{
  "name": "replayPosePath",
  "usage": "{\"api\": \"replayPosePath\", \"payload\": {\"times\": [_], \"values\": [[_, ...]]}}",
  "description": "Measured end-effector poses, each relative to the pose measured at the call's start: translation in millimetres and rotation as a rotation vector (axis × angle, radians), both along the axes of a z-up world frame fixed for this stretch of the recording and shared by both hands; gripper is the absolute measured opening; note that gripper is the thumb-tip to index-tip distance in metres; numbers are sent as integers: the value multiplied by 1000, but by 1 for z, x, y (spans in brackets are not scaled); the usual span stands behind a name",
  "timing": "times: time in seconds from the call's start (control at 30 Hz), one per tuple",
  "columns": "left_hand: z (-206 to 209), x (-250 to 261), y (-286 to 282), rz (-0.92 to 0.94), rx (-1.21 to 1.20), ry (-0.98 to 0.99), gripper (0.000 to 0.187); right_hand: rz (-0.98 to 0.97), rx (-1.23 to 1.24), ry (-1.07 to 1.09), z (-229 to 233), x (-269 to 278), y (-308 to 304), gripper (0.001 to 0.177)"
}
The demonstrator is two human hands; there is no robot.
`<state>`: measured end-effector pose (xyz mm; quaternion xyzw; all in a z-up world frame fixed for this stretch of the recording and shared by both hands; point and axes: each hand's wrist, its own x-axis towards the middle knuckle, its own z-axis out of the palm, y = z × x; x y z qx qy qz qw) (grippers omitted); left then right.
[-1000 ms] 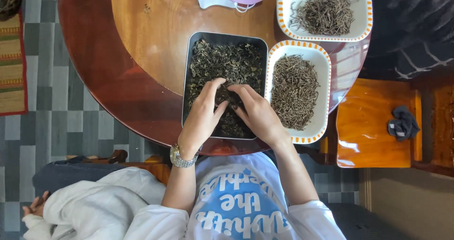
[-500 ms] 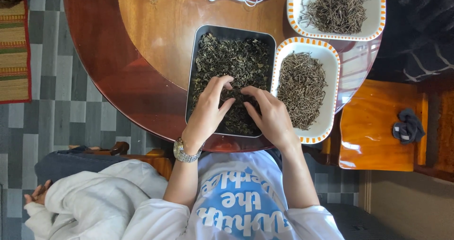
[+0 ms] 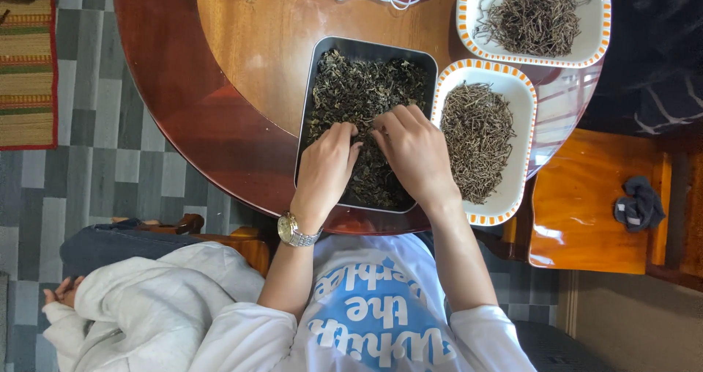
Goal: Manually sorting dried tea leaves by picking out stems and transferring them to a separate container.
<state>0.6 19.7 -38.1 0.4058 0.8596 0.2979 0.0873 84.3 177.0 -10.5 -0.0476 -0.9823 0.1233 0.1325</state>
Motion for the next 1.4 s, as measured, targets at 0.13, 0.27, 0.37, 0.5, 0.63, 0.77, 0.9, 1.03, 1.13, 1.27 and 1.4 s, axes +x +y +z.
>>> {"api": "replayPosePath", "payload": {"times": [0.13, 0.27, 0.37, 0.5, 0.63, 0.77, 0.9, 1.03, 1.13, 1.27, 1.4], "values": [[2, -2, -1, -14, -15, 27, 17, 8, 113, -58, -15, -17, -1, 10], [3, -4, 3, 6, -43, 25, 17, 9, 231, -174, -36, -29, 3, 21], [1, -4, 0, 17, -38, 32, 21, 26, 240, -191, -39, -29, 3, 21], [16, -5, -3, 21, 5, -1, 32, 46, 180, -192, -18, -20, 3, 11], [14, -3, -1, 38, 1, -4, 36, 39, 158, -224, -16, -12, 8, 17], [5, -3, -1, 13, -10, 26, 33, 41, 148, -222, -17, -7, 8, 24], [3, -5, -2, -15, -21, -23, 25, 20, 150, -204, -24, -2, 11, 20], [4, -5, 0, 6, -44, -43, 20, 14, 134, -212, -17, 2, 9, 15], [8, -4, -1, 25, -47, -42, 18, 11, 133, -197, -14, 7, 8, 12], [9, -6, 1, 9, -74, -8, 13, 27, 62, -74, -13, 16, 10, 4], [-4, -7, 1, -16, -86, 25, 14, 18, -24, 20, -4, 29, 7, 4]]}}
